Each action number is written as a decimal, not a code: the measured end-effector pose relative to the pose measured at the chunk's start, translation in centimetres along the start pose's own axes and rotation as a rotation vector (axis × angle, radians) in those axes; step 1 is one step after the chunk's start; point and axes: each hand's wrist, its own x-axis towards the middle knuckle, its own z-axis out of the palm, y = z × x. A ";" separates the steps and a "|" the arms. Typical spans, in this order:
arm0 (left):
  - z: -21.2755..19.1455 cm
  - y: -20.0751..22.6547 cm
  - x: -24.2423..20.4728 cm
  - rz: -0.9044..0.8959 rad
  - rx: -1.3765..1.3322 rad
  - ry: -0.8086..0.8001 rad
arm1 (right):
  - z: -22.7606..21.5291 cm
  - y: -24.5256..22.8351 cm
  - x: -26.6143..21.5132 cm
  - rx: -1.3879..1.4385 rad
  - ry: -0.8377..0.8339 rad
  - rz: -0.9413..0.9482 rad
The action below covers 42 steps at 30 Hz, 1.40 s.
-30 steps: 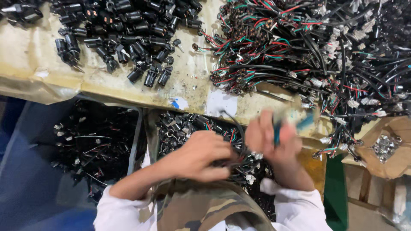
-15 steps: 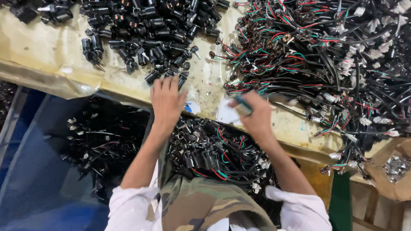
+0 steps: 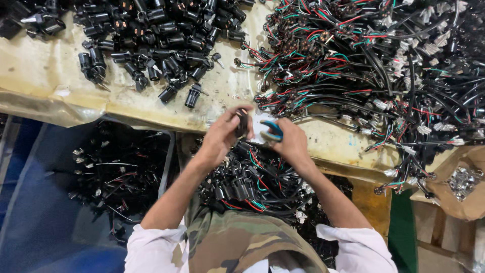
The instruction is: The person repeatedly picks up black cylindrical components and wire bundles from a table, uses pliers to manipulate the wires, and places the assembled units into a bin below. The process is continuous and repetitive throughout the clip.
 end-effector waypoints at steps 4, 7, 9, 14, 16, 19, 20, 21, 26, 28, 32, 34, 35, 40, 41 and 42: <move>1.4 -0.3 -1.6 -0.030 0.333 -0.077 | -2.4 -1.5 -1.0 0.115 0.041 -0.090; 2.3 0.4 -1.4 0.156 0.963 -0.182 | -6.8 -2.8 -2.0 0.497 0.125 -0.293; 2.8 0.3 -1.4 0.260 1.080 -0.324 | -9.8 -3.9 -2.8 0.636 0.039 -0.440; 3.8 0.0 -0.3 0.227 1.137 -0.697 | -13.2 -7.1 -1.0 0.578 -0.366 -0.564; 3.8 0.2 -0.7 0.204 1.199 -0.663 | -12.7 -8.5 -0.7 0.588 -0.460 -0.564; 4.6 1.1 -1.0 0.299 1.399 -0.451 | -11.1 -10.6 -2.1 0.606 0.127 -0.307; 5.0 1.3 -1.3 0.360 1.423 -0.416 | -11.0 -10.9 -2.9 0.628 0.155 -0.336; 5.5 1.1 -1.6 0.421 1.444 -0.381 | -11.2 -10.8 -3.8 0.647 0.181 -0.363; 7.5 -3.2 -4.9 0.537 1.498 -0.379 | -11.9 -9.2 -7.4 1.926 -0.178 -0.369; 7.5 -4.8 -5.9 0.540 1.458 -0.399 | -11.1 -8.7 -8.0 1.997 -0.268 -0.407; 8.2 -5.1 -5.5 0.492 1.398 -0.384 | -9.4 -8.2 -9.5 1.859 -0.172 -0.288; 9.2 -3.3 -4.5 0.427 1.428 -0.425 | -9.8 -7.5 -9.8 1.733 -0.145 -0.281; 9.6 -2.0 -4.1 0.350 1.476 -0.456 | -10.1 -7.1 -9.5 1.685 -0.135 -0.230; 9.2 5.3 -4.5 0.237 1.292 -0.904 | -11.5 -2.5 -0.4 1.108 0.240 -0.179; 9.1 5.6 -4.8 0.237 1.357 -0.973 | -11.0 -1.5 2.0 0.722 0.244 -0.168; 8.9 5.5 -5.1 0.237 1.422 -1.043 | -10.2 -0.7 4.1 0.336 0.239 -0.151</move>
